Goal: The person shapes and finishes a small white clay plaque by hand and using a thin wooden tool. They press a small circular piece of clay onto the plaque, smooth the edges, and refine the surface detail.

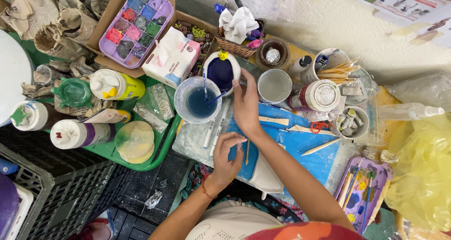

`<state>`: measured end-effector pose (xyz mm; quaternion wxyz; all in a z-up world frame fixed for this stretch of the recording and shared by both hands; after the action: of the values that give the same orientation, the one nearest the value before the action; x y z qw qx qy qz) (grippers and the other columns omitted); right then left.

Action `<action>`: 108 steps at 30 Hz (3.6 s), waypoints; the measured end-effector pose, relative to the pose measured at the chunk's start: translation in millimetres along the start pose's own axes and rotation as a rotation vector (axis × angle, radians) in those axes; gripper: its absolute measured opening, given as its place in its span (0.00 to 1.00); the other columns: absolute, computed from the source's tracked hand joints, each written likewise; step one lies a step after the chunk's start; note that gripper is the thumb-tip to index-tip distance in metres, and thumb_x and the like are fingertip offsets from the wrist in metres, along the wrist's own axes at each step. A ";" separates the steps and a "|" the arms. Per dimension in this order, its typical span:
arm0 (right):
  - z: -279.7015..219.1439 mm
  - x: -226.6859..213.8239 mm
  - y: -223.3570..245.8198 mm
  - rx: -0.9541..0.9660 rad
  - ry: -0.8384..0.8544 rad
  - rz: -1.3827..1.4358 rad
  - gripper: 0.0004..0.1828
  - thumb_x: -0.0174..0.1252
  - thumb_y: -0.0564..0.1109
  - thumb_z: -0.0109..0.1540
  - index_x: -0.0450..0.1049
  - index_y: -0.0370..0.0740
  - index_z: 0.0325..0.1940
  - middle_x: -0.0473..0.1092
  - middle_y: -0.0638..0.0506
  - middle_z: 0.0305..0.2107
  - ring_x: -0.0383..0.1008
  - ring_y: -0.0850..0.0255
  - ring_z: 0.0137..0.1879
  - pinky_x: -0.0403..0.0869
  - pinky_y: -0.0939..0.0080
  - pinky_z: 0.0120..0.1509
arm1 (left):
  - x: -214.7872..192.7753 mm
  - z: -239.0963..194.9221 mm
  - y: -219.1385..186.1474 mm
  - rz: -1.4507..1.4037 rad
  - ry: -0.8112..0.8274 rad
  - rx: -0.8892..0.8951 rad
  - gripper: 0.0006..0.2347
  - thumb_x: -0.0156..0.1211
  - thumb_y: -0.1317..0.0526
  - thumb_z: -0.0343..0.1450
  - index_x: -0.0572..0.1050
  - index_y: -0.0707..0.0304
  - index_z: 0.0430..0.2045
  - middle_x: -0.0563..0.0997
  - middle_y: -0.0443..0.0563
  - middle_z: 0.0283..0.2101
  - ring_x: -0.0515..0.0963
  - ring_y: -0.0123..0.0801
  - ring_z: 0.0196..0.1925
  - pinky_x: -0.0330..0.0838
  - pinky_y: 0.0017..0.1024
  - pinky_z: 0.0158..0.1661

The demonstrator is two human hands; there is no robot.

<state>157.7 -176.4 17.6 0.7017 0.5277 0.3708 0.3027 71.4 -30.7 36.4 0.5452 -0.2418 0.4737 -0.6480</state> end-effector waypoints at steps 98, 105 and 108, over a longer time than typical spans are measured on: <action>-191.6 -197.7 93.1 0.101 -0.061 0.546 0.31 0.65 0.42 0.66 0.63 0.24 0.68 0.69 0.35 0.54 0.72 0.47 0.66 0.69 0.42 0.75 | -4.7 -0.3 -74.6 -0.836 0.370 -0.523 0.21 0.72 0.61 0.69 0.78 0.83 0.50 0.86 0.64 0.48 0.86 0.36 0.44 0.81 0.32 0.47; -171.9 -189.1 78.0 0.421 0.020 0.115 0.30 0.56 0.38 0.63 0.61 0.28 0.69 0.68 0.37 0.61 0.74 0.55 0.57 0.73 0.54 0.61 | 3.3 -7.1 -46.1 -0.765 0.310 -0.659 0.18 0.67 0.65 0.72 0.77 0.81 0.53 0.85 0.61 0.48 0.84 0.34 0.48 0.79 0.31 0.50; -143.6 -164.7 58.7 0.539 0.086 0.204 0.26 0.52 0.38 0.65 0.61 0.31 0.68 0.69 0.43 0.60 0.77 0.58 0.51 0.80 0.54 0.51 | 8.2 -0.5 -15.4 -0.667 0.267 -0.734 0.17 0.60 0.65 0.74 0.75 0.79 0.55 0.84 0.58 0.47 0.83 0.34 0.45 0.81 0.32 0.45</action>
<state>-54.0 -221.5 83.1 0.4859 0.7163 0.4121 0.2845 61.3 -38.9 48.0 0.1225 -0.4704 0.6326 -0.6029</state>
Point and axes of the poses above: each hand's wrist, its own z-axis towards the middle knuckle, its own x-axis out of the palm, y = z × x, the point moved 8 cm from there along z, towards the middle knuckle
